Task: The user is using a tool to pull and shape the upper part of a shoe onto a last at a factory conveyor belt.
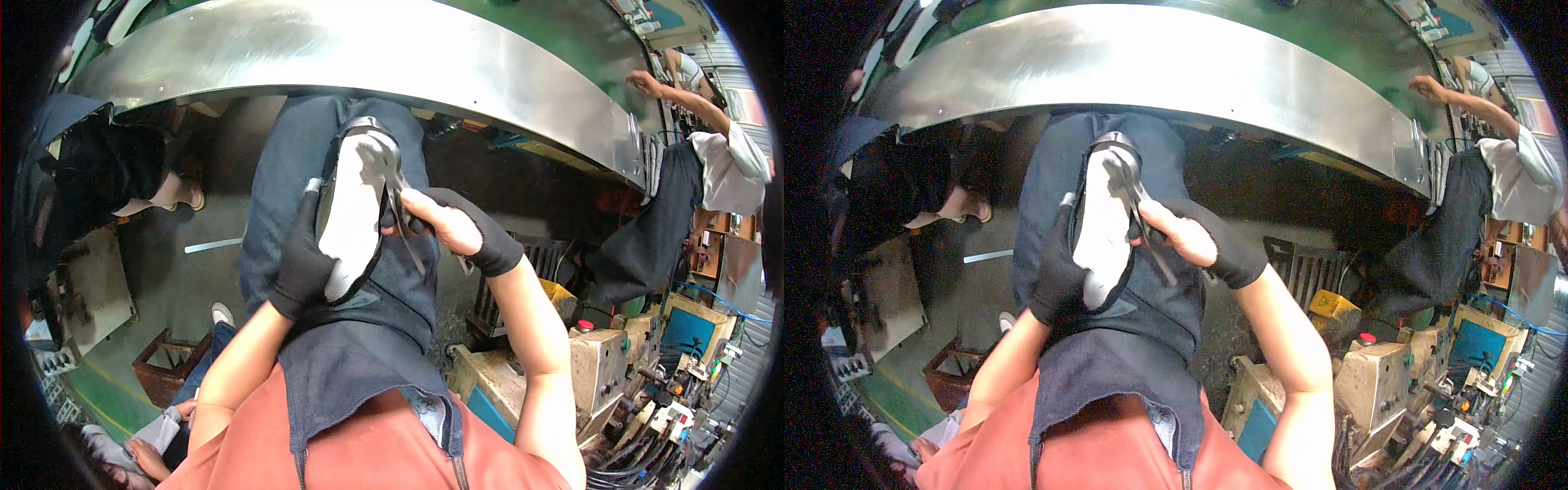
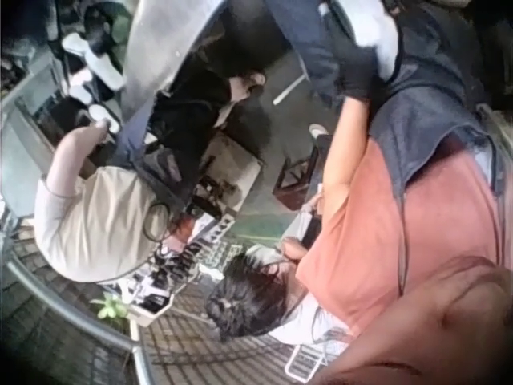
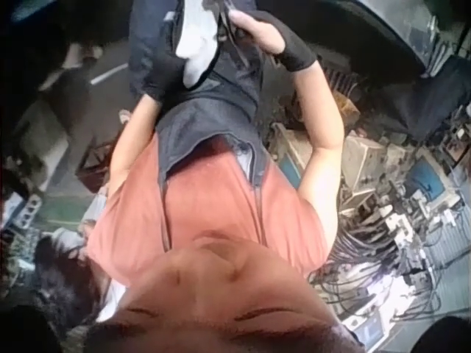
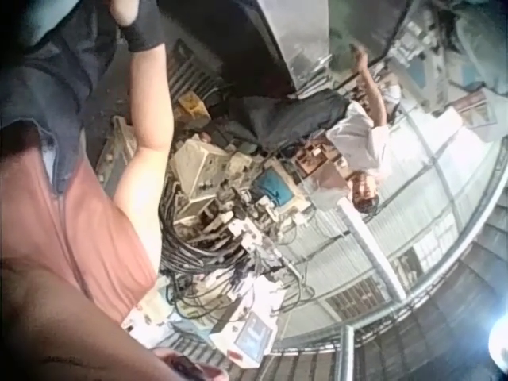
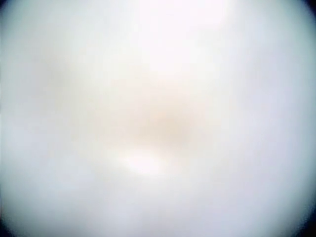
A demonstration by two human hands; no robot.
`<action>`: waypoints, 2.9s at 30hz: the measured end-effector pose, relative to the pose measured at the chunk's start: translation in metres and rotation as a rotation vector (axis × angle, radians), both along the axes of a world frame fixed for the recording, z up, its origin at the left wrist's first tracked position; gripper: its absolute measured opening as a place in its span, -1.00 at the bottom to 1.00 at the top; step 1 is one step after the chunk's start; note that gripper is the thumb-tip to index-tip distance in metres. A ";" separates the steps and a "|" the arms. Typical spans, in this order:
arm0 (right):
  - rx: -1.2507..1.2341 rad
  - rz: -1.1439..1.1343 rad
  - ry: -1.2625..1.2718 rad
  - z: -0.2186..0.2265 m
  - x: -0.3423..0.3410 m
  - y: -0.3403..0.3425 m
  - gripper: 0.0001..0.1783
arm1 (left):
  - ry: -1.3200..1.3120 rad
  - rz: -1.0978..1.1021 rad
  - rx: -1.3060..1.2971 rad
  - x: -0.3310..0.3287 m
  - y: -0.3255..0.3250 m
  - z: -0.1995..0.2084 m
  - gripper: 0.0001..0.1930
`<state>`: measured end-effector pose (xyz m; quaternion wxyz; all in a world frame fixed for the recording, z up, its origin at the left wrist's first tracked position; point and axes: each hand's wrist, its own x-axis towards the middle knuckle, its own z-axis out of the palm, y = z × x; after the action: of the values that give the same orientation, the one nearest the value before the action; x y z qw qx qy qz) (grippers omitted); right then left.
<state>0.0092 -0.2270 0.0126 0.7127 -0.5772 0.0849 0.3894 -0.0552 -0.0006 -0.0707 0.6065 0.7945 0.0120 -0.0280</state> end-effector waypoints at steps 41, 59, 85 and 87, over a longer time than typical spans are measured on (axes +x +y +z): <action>-0.459 0.388 -0.231 -0.054 -0.086 -0.032 -0.43 | 0.483 -0.033 -0.250 -0.038 0.015 -0.038 -0.50; -0.443 0.753 -1.159 0.017 -0.081 0.040 -0.39 | 0.060 -0.280 0.142 -0.040 0.015 -0.031 0.16; -0.477 0.241 -0.558 0.003 -0.103 -0.021 -0.69 | -0.305 0.015 0.227 0.069 0.005 -0.007 -0.24; -0.490 0.237 -0.607 0.003 -0.101 -0.024 -0.69 | -0.229 0.046 0.164 0.027 -0.016 -0.018 -0.21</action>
<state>-0.0914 -0.2513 0.0156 0.4970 -0.8245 -0.1059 0.2490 -0.0281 -0.0168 -0.0882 0.5374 0.8390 -0.0370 0.0776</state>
